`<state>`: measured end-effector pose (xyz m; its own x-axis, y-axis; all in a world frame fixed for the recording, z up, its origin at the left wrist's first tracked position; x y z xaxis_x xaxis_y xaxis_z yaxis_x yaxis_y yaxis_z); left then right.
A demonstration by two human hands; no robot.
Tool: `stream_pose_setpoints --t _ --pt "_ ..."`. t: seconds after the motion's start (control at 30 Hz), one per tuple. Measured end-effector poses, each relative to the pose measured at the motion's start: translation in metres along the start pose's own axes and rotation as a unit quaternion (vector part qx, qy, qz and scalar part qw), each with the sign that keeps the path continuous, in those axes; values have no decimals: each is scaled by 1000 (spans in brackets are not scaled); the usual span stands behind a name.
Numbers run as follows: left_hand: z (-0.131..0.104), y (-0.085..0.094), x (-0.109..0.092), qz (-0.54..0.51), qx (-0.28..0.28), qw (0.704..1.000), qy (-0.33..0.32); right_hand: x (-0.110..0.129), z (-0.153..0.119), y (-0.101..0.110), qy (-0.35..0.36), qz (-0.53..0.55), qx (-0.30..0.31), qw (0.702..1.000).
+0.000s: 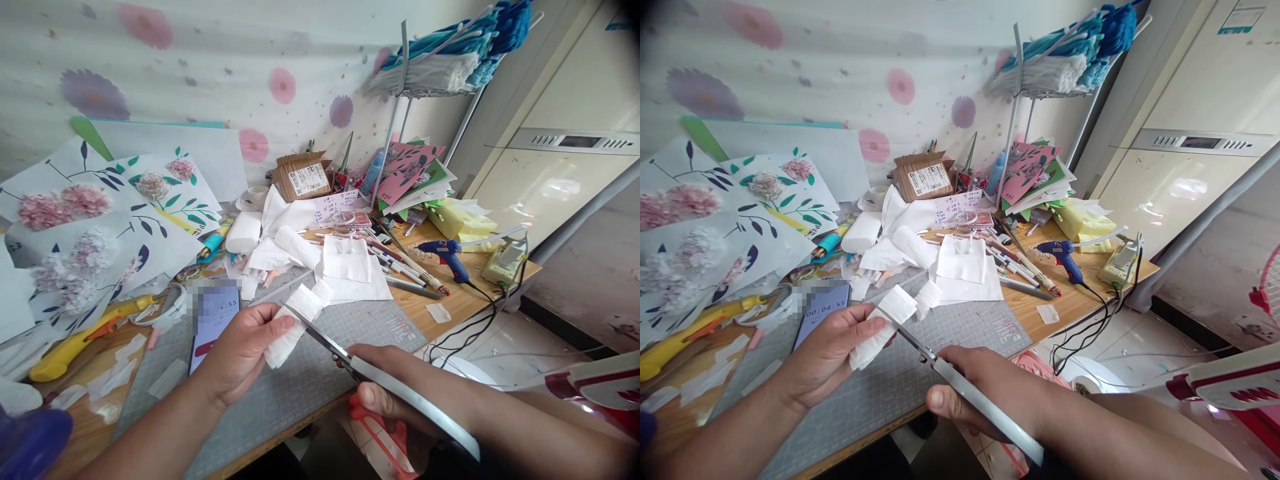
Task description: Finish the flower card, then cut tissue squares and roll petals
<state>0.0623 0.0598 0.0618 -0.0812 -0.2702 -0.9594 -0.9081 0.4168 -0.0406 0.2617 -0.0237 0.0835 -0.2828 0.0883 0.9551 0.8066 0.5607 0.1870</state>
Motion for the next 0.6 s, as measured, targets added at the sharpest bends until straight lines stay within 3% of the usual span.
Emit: stream_pose_setpoints --t 0.13,0.6 --pt "2 2 1 20 -2 1000 2 -4 1 -2 -45 14 6 999" --pt "7 11 5 94 6 995 38 -32 13 2 -106 135 -77 982"
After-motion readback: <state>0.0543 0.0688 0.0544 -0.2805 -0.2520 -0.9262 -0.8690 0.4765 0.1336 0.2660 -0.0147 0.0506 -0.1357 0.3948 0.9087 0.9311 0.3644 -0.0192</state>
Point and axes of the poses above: each hand's wrist, its own z-axis towards the middle knuckle, its own y-axis out of the back of the hand, x = y × z, the point moved 4 cm from there along z, towards the middle knuckle, and after that the axes turned 14 degrees about z, right-handed, at the moved point
